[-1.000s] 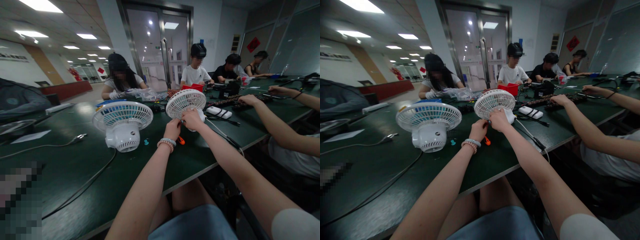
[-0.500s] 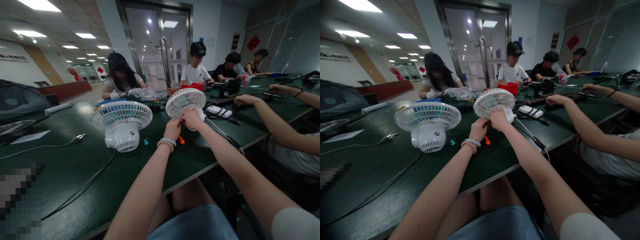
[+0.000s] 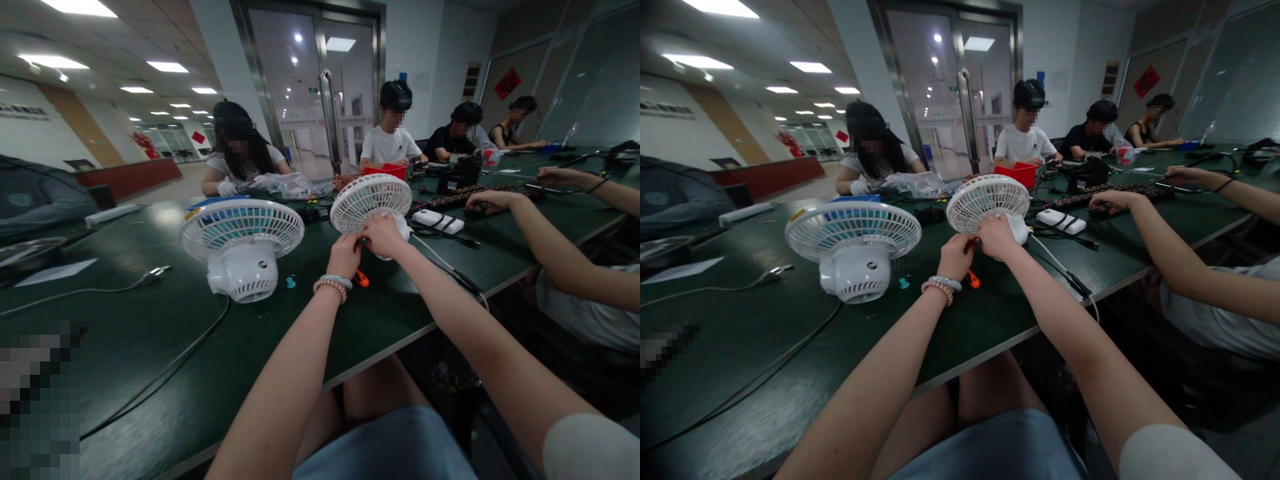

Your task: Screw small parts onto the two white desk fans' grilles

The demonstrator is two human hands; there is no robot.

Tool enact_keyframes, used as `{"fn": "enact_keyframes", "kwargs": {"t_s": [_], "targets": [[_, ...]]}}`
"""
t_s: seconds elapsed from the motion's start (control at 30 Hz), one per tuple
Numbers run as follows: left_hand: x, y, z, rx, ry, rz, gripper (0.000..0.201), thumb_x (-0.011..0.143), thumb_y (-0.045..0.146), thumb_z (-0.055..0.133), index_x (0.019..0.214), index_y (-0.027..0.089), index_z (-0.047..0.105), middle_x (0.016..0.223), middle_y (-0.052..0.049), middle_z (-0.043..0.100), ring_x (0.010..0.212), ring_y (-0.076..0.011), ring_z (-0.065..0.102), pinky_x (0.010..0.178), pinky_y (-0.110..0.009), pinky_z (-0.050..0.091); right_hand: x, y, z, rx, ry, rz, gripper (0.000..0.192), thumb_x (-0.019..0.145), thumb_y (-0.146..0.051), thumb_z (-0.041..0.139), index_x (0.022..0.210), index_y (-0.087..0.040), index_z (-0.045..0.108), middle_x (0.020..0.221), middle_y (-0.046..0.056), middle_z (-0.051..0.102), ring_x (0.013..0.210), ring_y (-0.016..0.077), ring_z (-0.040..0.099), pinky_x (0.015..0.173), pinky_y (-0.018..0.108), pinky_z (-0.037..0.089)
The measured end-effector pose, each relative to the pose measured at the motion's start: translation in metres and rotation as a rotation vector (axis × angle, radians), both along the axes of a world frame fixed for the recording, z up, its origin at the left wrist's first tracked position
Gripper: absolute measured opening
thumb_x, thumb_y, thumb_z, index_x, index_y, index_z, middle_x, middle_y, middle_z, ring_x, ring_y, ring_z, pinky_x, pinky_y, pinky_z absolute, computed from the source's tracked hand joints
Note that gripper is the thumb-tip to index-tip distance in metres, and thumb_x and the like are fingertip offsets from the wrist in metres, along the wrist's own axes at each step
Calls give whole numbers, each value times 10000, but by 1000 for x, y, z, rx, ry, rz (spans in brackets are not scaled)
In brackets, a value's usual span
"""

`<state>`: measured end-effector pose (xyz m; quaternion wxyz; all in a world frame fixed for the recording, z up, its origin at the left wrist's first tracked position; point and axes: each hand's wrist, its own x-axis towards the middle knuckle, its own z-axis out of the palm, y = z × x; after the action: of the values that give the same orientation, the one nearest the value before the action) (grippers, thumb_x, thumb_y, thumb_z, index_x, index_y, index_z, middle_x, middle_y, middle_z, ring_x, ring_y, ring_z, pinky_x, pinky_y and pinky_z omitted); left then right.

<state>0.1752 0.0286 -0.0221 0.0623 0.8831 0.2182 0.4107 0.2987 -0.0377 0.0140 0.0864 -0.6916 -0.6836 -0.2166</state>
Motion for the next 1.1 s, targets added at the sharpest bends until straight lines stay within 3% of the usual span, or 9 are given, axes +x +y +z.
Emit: {"fn": "enact_keyframes", "kwargs": {"t_s": [0.53,1.1], "targets": [[3,-1,-1,2,-8,-42,197,782,85,449,852,164,615,871,-41,641,854,-141,569,820,-268,451,-1,-2,3,-26,21,-5,247,787,-220,466,910,-168,674,1060,124,598,1034,286,421,820,424,259],[-2,-8,2,3,34,48,246,736,40,404,862,147,586,894,-74,588,864,-169,546,821,-298,457,-1,-2,4,-45,9,-14,253,791,-225,453,902,-180,676,1074,104,598,1044,277,418,823,425,269]]}}
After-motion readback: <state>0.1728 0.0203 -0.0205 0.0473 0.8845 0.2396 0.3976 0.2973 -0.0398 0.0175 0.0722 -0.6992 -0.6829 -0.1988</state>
